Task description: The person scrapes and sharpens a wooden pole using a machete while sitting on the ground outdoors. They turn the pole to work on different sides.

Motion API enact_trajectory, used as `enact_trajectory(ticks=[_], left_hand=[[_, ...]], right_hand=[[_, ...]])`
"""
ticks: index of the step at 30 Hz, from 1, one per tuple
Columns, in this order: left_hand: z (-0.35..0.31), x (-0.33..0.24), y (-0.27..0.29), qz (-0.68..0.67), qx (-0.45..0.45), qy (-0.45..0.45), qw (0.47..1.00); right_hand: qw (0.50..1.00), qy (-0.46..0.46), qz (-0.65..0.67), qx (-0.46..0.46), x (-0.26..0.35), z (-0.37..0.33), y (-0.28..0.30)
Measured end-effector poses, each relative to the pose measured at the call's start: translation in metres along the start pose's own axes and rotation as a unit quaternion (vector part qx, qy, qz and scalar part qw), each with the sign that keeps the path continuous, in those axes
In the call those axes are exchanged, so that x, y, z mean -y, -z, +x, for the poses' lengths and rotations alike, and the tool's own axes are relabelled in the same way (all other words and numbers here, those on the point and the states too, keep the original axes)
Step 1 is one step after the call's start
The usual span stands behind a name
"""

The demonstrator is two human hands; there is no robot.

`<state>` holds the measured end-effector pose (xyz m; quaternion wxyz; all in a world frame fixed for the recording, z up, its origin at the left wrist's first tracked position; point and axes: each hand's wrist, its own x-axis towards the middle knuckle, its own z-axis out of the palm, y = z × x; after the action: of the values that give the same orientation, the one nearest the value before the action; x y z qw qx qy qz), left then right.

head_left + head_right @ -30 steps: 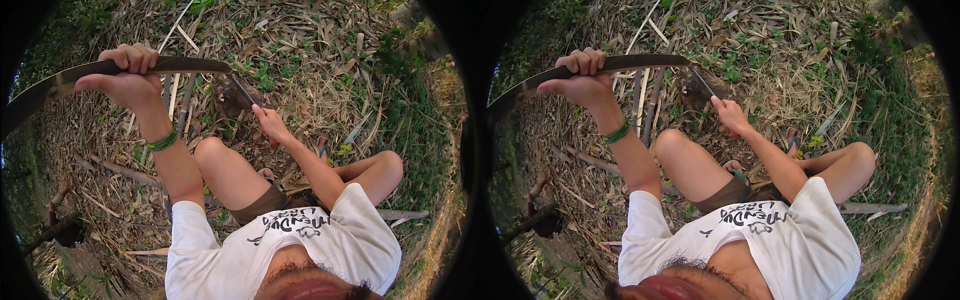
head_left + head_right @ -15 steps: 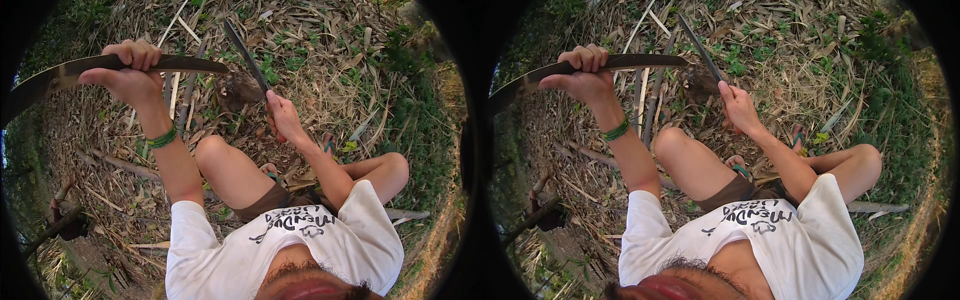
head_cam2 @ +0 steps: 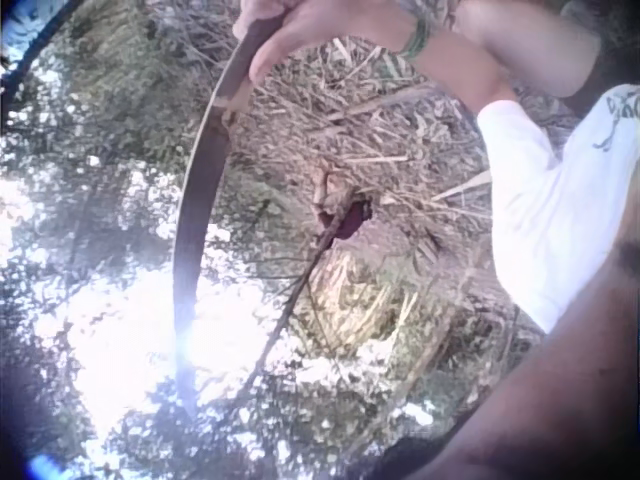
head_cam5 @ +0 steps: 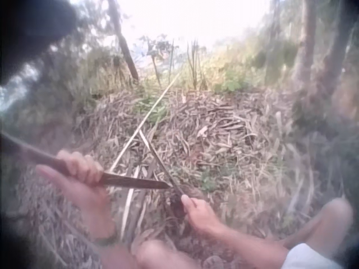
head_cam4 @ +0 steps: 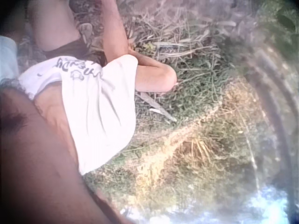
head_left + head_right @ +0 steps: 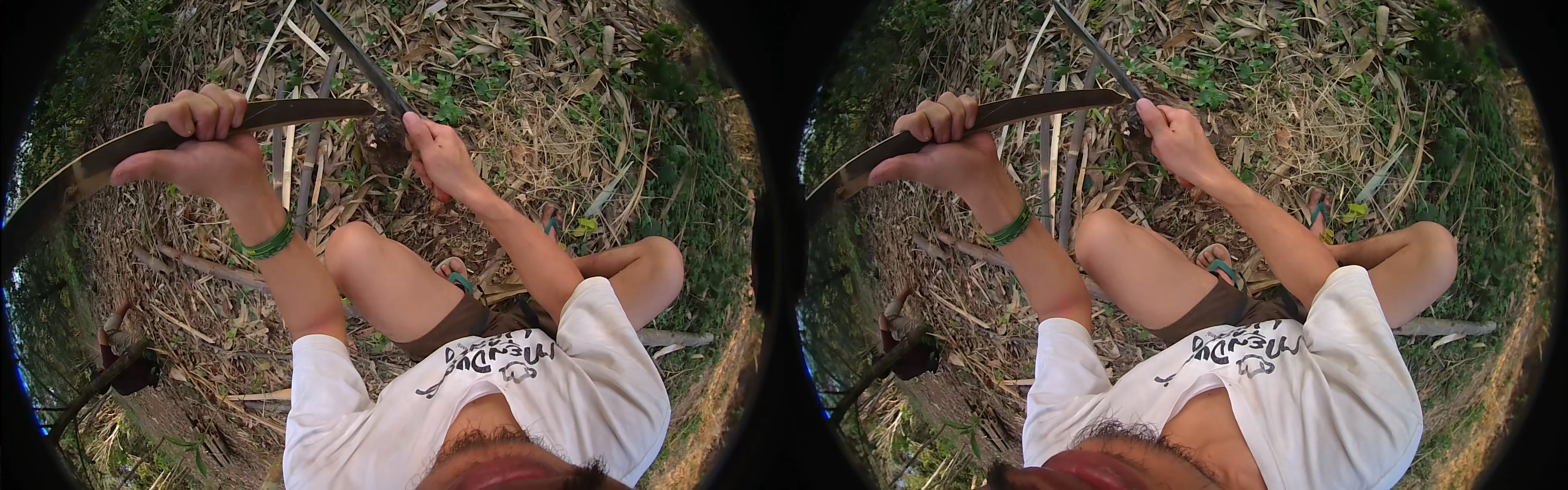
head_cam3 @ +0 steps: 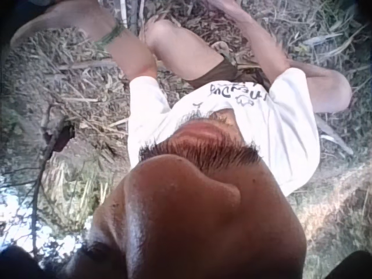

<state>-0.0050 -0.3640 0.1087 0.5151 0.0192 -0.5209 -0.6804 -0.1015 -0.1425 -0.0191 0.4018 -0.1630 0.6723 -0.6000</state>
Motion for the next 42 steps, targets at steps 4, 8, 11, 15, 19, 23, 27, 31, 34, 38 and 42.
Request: enact_trajectory(ticks=[4, 8, 11, 15, 19, 23, 27, 31, 34, 38, 42], left_hand=[[0.0, -0.002, -0.002, -0.007, -0.002, -0.011, 1.0], [-0.003, -0.002, -0.01, 0.027, -0.049, -0.003, 0.998], [-0.007, -0.002, -0.007, 0.037, -0.03, -0.015, 0.999], [-0.007, -0.005, -0.005, 0.037, -0.034, -0.007, 0.999], [-0.008, -0.001, -0.008, -0.007, -0.008, 0.0, 1.0], [-0.004, 0.001, -0.004, -0.039, 0.011, 0.007, 0.999], [-0.013, -0.001, -0.004, -0.001, 0.005, -0.005, 1.0], [-0.01, -0.002, -0.012, -0.003, -0.014, -0.002, 1.0], [-0.009, -0.001, -0.019, 0.024, -0.045, 0.011, 0.999], [-0.012, -0.002, -0.013, 0.019, -0.041, 0.011, 0.999], [-0.01, -0.007, 0.003, 0.006, 0.008, -0.007, 1.0]], right_hand=[[0.987, 0.144, -0.011, -0.069, -0.017, 0.009, -0.011], [0.989, -0.046, -0.139, -0.028, -0.084, 0.018, 0.006], [0.995, -0.068, -0.067, 0.016, -0.041, 0.01, 0.005], [0.995, 0.082, 0.05, 0.005, 0.03, -0.005, -0.006], [0.984, 0.129, -0.041, -0.118, -0.073, 0.016, -0.012], [0.989, -0.07, -0.132, -0.019, -0.059, 0.021, 0.01], [1.0, 0.022, -0.007, -0.015, 0.025, 0.005, -0.001], [0.967, 0.208, -0.044, -0.141, -0.038, 0.011, -0.015], [0.985, -0.055, -0.155, -0.061, -0.078, 0.015, -0.005], [0.988, -0.137, -0.066, 0.002, -0.042, 0.012, 0.002], [0.997, 0.069, 0.034, -0.012, 0.023, -0.01, -0.015]])
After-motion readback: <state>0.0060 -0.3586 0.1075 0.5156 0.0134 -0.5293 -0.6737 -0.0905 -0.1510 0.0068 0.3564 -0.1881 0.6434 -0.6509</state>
